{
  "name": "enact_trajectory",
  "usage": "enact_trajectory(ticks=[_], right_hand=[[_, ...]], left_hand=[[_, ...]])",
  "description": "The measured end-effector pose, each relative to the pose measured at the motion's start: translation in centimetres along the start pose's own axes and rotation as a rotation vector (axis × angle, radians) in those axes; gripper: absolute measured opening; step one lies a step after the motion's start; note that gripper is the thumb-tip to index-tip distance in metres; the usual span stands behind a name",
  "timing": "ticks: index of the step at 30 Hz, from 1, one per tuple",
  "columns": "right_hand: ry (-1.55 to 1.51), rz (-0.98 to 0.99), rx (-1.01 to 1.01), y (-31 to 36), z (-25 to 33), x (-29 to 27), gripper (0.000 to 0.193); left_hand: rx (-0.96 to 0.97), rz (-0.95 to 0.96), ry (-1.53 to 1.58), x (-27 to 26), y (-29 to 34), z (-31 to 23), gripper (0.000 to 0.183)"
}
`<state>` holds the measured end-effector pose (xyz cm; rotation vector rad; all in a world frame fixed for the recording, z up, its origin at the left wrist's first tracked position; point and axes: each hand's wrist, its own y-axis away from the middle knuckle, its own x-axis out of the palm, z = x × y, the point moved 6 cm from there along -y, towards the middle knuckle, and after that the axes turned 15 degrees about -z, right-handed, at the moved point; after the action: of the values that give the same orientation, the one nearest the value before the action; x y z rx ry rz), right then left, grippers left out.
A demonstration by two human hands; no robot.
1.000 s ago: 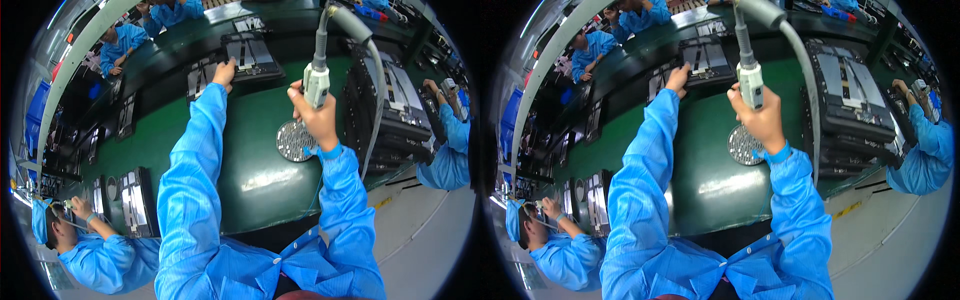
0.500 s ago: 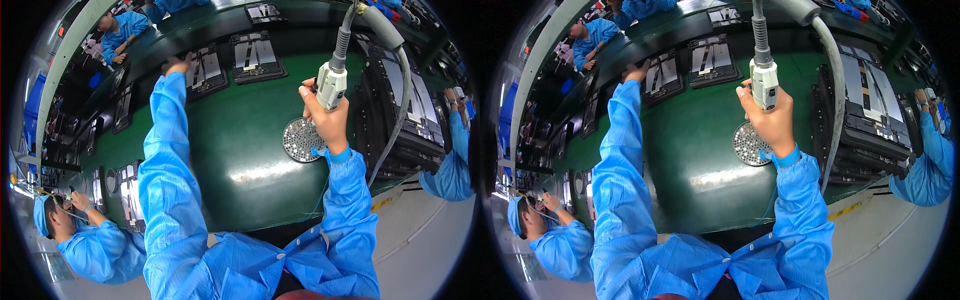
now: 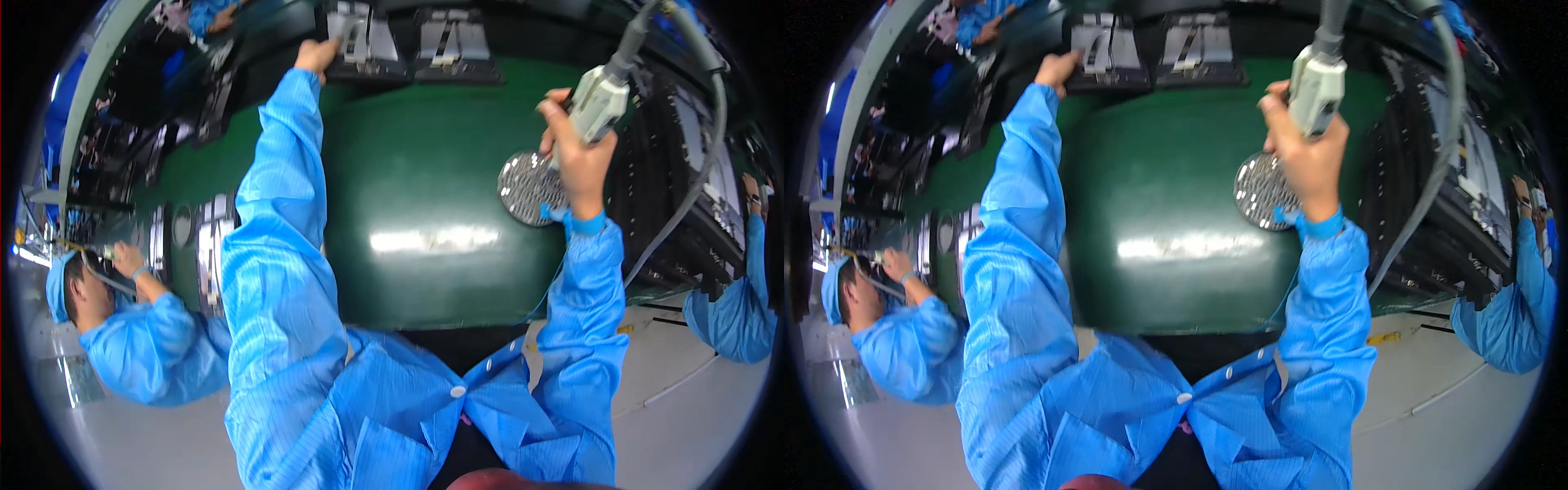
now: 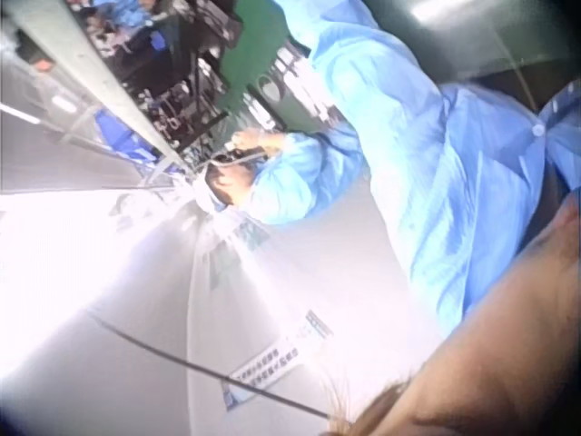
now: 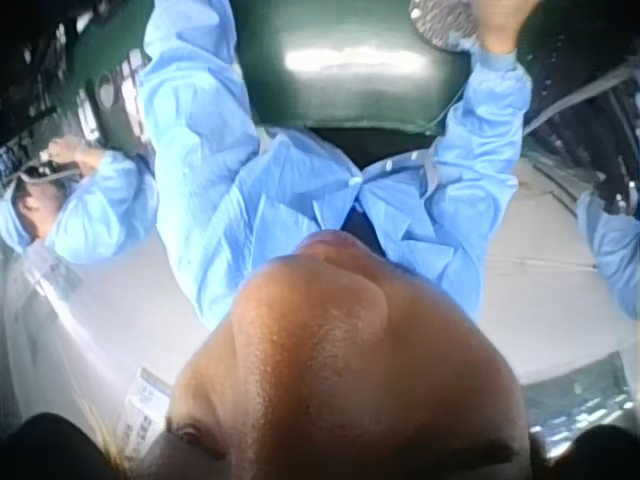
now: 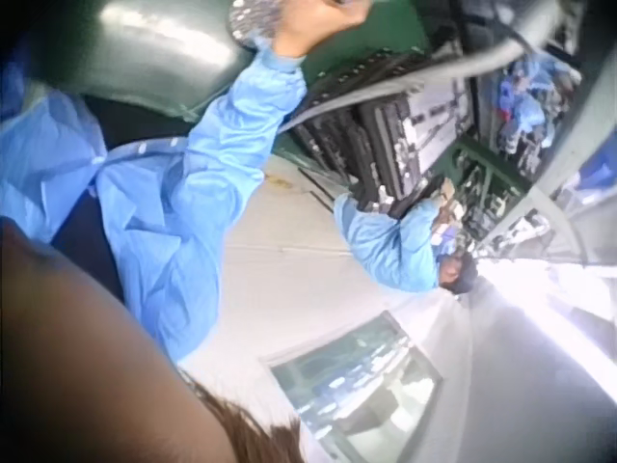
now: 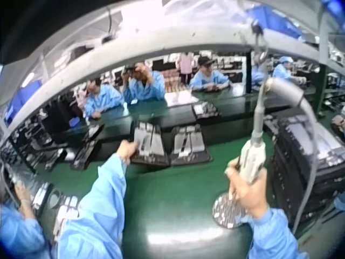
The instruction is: Assembling tablet components using an electric screwdriver on an industrial assembly line.
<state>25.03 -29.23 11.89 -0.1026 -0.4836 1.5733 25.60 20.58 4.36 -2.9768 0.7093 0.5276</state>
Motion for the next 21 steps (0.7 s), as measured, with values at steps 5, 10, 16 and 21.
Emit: enact_trajectory(ticks=[5,10,16,21], right_hand=[[0.089,0.007,-0.071,-0.1,1.0,-0.3,0.026],[0.078,0.073,-0.109,-1.1,1.2,-1.4,0.021],[0.109,0.225,-0.065,0.9,2.6,-0.2,0.029],[0.142,0.175,-0.08,1.7,2.4,-0.6,0.027]], left_hand=[[0.047,0.182,0.251,-8.1,18.9,-0.9,0.036],[-0.015,0.113,0.169,-11.6,37.2,7.2,0.034],[-0.213,0.243,0.331,-11.3,44.7,10.7,0.047],[-0.149,0.348,0.265,-11.2,45.3,9.2,0.048]])
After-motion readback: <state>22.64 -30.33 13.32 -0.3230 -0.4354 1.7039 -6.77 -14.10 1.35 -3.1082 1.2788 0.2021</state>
